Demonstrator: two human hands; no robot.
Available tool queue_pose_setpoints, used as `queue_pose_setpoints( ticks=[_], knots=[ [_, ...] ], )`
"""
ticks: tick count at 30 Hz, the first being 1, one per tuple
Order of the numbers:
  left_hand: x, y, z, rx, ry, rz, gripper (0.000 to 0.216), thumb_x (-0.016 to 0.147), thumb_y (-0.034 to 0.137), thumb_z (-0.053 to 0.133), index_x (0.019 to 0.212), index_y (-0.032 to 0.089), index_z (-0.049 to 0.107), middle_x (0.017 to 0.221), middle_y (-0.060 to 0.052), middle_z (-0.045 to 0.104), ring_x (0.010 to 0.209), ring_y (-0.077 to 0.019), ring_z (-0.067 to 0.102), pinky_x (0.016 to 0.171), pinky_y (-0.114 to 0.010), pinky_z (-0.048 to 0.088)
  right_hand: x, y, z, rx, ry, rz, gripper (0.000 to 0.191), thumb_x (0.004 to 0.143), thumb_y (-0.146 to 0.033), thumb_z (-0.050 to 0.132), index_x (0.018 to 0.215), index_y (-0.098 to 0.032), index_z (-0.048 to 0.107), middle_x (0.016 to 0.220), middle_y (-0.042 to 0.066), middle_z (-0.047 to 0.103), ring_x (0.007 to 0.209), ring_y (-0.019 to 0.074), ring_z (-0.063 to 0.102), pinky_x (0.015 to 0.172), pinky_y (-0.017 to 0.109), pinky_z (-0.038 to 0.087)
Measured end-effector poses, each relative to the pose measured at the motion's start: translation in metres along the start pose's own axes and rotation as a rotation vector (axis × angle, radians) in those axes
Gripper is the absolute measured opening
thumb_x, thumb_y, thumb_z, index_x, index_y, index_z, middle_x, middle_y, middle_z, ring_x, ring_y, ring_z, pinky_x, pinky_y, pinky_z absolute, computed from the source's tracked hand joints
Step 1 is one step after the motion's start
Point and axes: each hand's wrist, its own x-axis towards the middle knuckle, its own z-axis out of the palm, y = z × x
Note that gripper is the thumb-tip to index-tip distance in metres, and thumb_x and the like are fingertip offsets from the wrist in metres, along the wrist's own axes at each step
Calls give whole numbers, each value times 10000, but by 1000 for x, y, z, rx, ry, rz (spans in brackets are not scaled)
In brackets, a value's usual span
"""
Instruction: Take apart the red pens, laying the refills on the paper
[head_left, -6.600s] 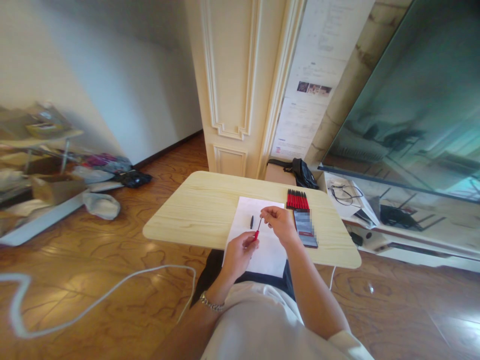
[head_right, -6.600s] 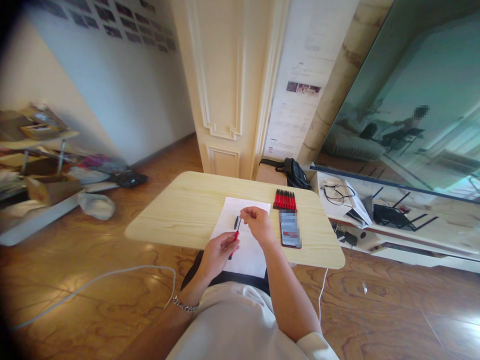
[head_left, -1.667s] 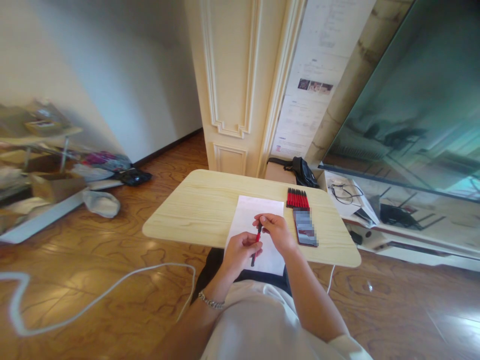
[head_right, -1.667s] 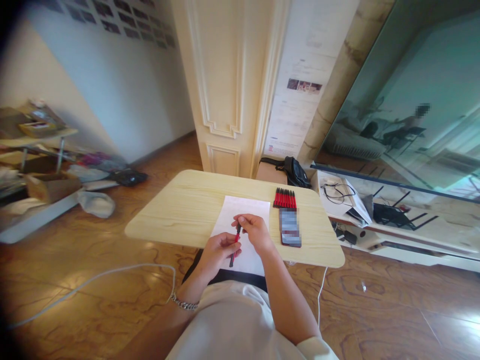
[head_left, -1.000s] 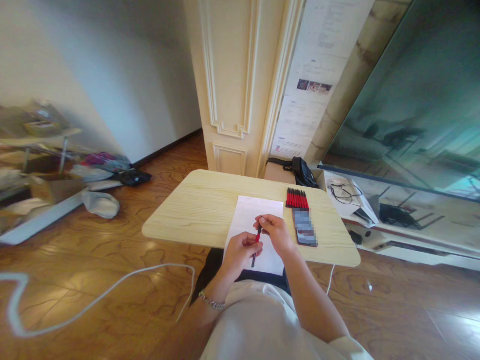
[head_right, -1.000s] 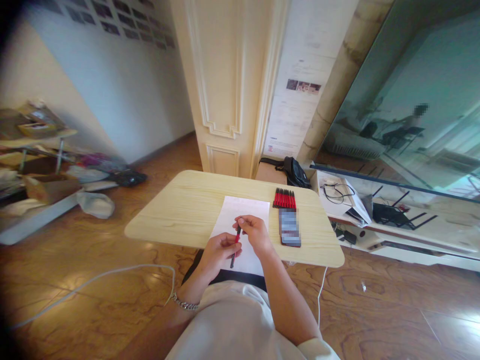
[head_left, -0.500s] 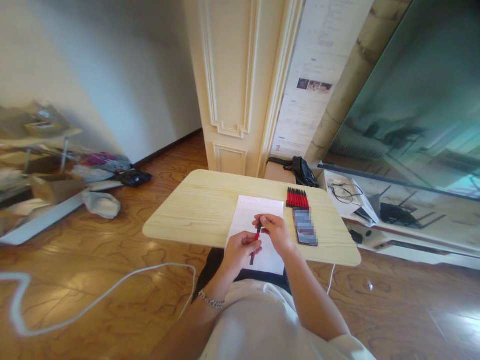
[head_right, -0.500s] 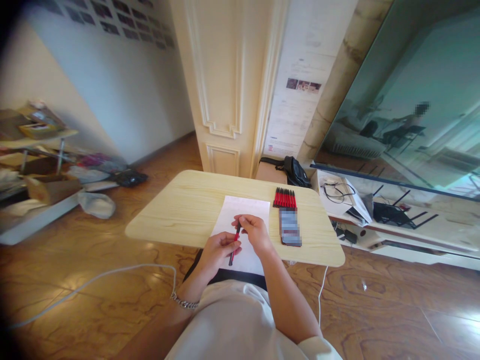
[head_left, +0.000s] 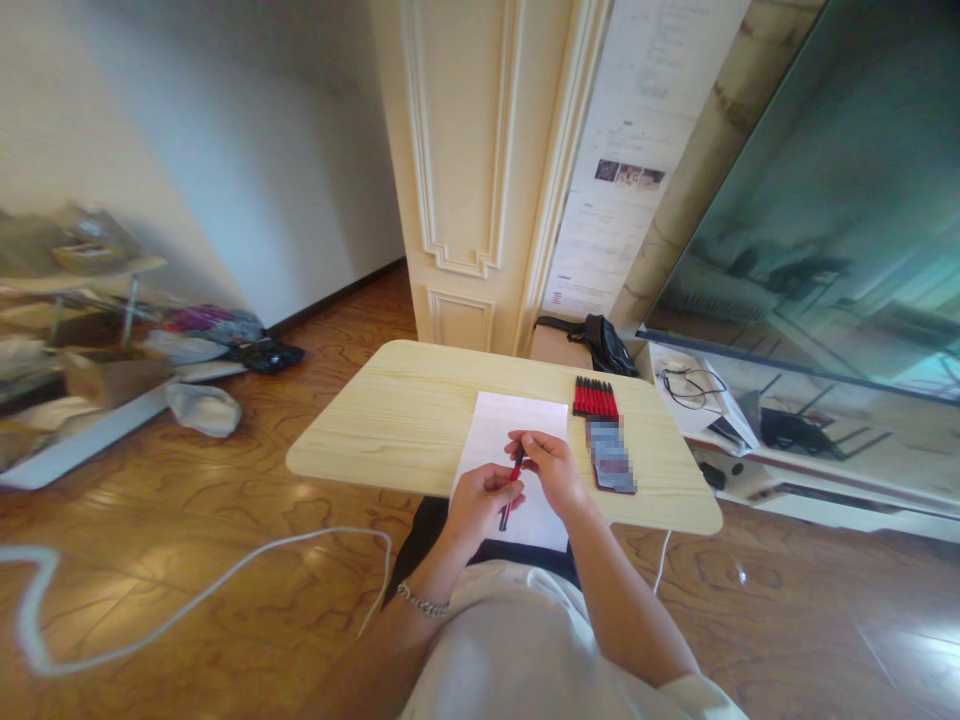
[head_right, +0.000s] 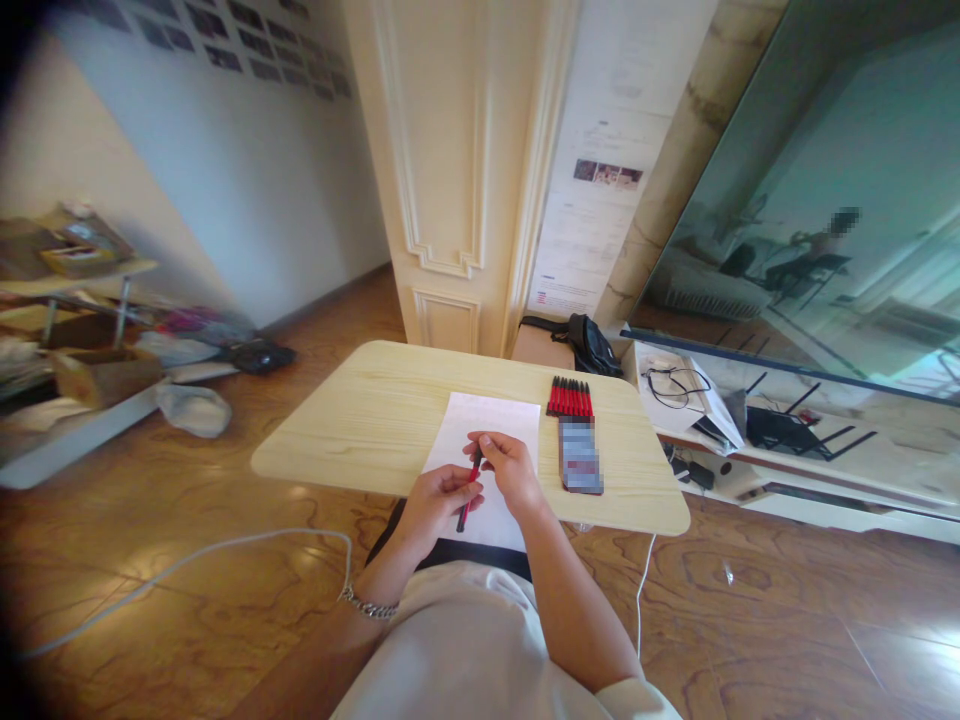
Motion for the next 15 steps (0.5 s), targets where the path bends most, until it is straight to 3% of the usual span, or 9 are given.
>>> queue_pose_setpoints(
  ticks=[5, 11, 15],
  knots=[
    [0, -6, -2, 117, 70, 95, 219, 635, 293, 741, 750, 146, 629, 614, -23, 662, 547, -150, 610, 528, -250, 461, 1, 2, 1, -110, 39, -49, 272, 786, -425, 601, 858, -175, 679, 769, 61, 692, 697, 161, 595, 603, 264, 406],
    [-3, -7, 0, 220, 236, 144, 229, 564, 307, 769, 682, 165, 634, 601, -9, 667, 533, -146, 598, 496, -230, 413, 3, 18, 8, -201, 199, -102, 267, 732, -429, 658, 673, -175, 598, 622, 12, 627, 577, 132, 530, 554, 256, 386],
    [-3, -4, 1, 219, 235, 166, 227, 578, 305, 762, 694, 163, 629, 607, -9, 662, 546, -142, 595, 517, -233, 421, 4, 19, 10, -246, 273, -116, 294, 701, -453, 683, 663, -181, 576, 562, -21, 557, 534, 115, 473, 512, 244, 358]
  ],
)
